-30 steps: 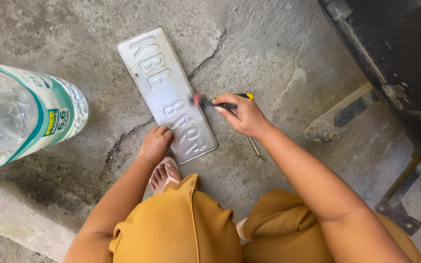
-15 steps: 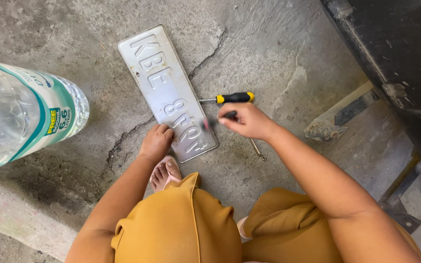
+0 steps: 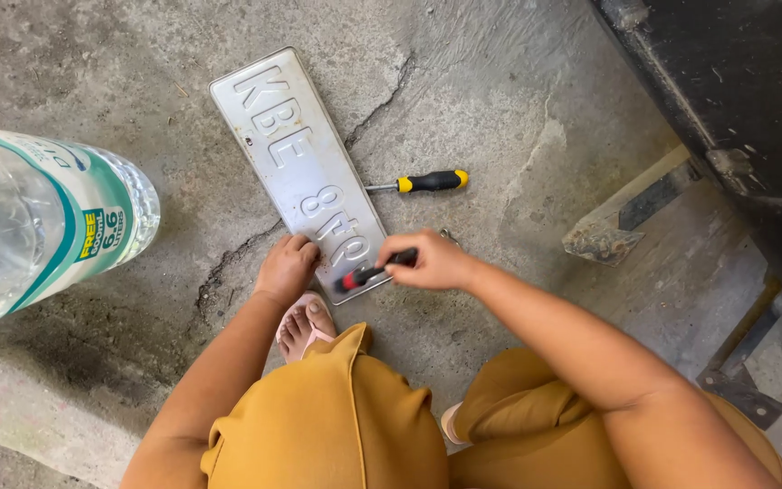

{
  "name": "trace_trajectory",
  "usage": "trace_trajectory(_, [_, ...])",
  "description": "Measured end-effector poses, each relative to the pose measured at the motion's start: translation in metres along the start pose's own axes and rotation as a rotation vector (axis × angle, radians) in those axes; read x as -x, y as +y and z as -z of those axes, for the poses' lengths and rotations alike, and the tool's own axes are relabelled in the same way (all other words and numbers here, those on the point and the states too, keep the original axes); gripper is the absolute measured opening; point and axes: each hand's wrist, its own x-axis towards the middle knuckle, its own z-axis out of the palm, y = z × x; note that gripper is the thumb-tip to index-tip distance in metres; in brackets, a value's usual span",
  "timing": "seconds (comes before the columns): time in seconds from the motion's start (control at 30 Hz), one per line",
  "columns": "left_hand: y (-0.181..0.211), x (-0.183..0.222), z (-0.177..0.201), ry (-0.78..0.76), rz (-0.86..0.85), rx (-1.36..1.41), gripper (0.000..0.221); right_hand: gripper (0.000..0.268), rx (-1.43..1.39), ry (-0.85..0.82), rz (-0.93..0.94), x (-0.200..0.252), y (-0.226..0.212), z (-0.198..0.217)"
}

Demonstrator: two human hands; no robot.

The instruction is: Removing, cleaning, and reinstalling a vehicle license plate using a wrench and brush

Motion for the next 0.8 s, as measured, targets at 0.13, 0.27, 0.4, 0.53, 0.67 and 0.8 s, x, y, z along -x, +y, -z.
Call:
trace_trajectory(0.13, [-0.001,0.002,-0.004,-0.019,0.001,0.017,0.023,0.016,0.091,-0.032,-0.067,0.006,0.015,-0.015])
trace_trajectory(0.27, [-0.003,0.002,-0.008,-0.010,0.014,0.013,0.021,0.010,0.582,0.038,-0.023,0.002,-0.011,0.012])
trace_trajectory(0.4, [-0.002,-0.002,-0.002,-0.011,0.014,0.032,0.021,0.009,0.541,0.106,0.002,0.002,-0.016,-0.003])
trace_trajectory(0.53, [-0.003,-0.004,0.002,-0.013,0.015,0.016,0.019,0.013,0.451,0.028,0.103,-0.002,-0.015,-0.025])
trace_trajectory(0.67, [0.002,-0.003,0.009,-0.033,0.021,0.034,0.023,0.012,0.758,0.046,0.105,-0.002,-0.015,-0.006])
trace_trajectory(0.8, [0.001,-0.004,0.008,-0.013,-0.001,0.038,0.022,0.008,0.359,0.108,-0.047,-0.005,-0.005,0.007])
